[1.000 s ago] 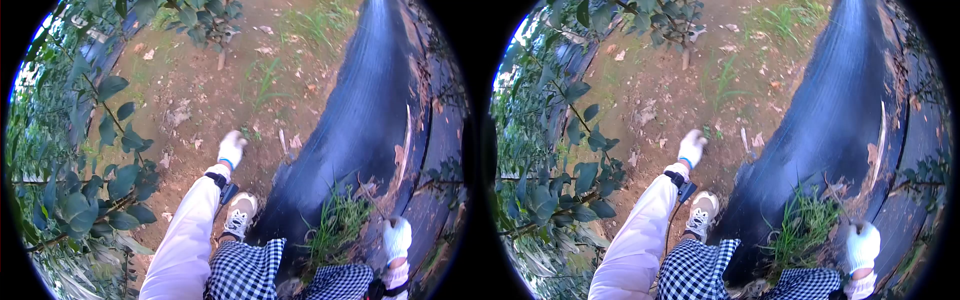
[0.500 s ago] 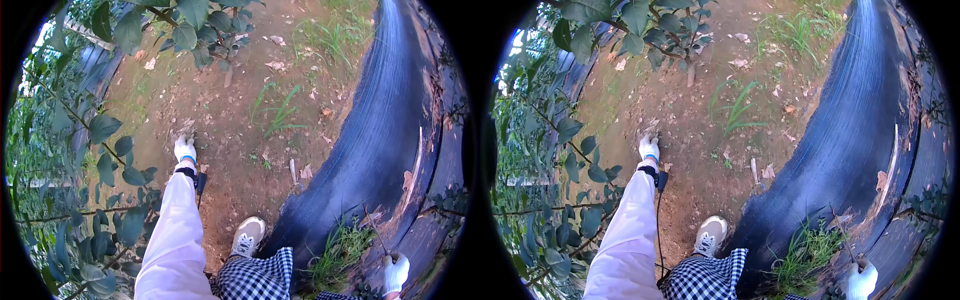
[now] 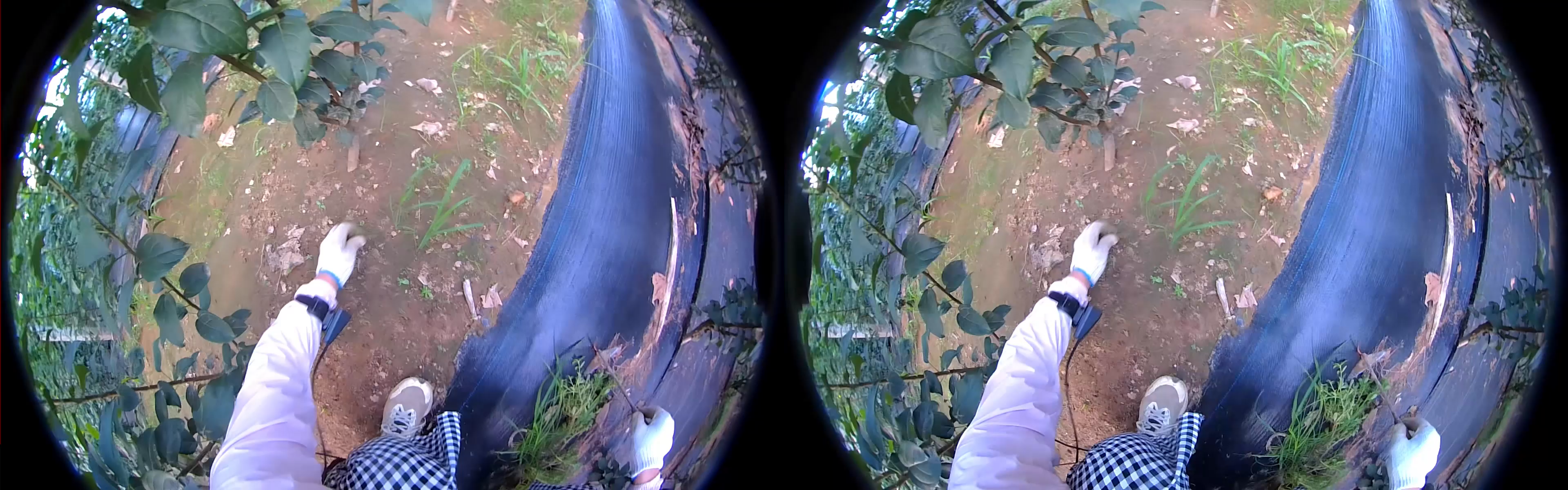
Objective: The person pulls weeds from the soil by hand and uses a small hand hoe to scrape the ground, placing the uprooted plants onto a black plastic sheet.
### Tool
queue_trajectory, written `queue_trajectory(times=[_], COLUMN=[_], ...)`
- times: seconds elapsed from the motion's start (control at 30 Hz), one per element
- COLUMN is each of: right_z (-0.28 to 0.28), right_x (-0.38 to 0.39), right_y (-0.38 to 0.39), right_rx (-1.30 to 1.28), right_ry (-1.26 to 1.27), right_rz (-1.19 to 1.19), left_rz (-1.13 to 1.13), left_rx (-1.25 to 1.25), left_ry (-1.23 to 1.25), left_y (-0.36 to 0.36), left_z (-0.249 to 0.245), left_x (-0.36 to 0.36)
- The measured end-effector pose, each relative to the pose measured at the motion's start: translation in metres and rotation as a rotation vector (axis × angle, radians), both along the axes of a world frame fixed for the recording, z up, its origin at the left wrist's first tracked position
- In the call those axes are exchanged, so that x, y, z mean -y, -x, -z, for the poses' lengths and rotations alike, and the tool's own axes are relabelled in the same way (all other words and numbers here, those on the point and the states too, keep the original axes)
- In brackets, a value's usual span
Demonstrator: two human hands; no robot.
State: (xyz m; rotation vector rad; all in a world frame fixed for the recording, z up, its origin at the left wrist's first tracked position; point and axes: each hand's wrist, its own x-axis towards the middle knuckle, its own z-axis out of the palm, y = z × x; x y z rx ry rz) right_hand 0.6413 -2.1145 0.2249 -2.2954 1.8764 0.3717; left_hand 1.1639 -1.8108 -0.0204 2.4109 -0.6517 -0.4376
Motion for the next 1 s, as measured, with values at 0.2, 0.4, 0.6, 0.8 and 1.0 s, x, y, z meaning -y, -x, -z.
queue_trajectory(times=[0.2,0.4,0.6,0.8,1.0], right_z=[-0.006,-0.005,-0.006,-0.002,-0.002], right_x=[-0.006,-0.003,-0.004,-0.005,-0.007], right_y=[-0.014,-0.012,-0.012,-0.004,-0.007], right_rx=[0.004,-0.046,-0.035,-0.025,-0.028], right_ry=[0.050,0.021,0.010,0.047,0.051], right_rz=[0.019,0.080,0.097,0.118,0.101], left_rz=[0.316,0.170,0.429,-0.043,0.401], left_rx=[0.203,-0.191,0.048,-0.118,0.290], left_ry=[-0.132,0.005,-0.108,0.123,-0.168], left_y=[0.004,0.020,0.050,-0.006,0.018], left_z=[0.032,0.024,0.034,0.020,0.022], left_x=[0.080,0.064,0.086,0.059,0.095])
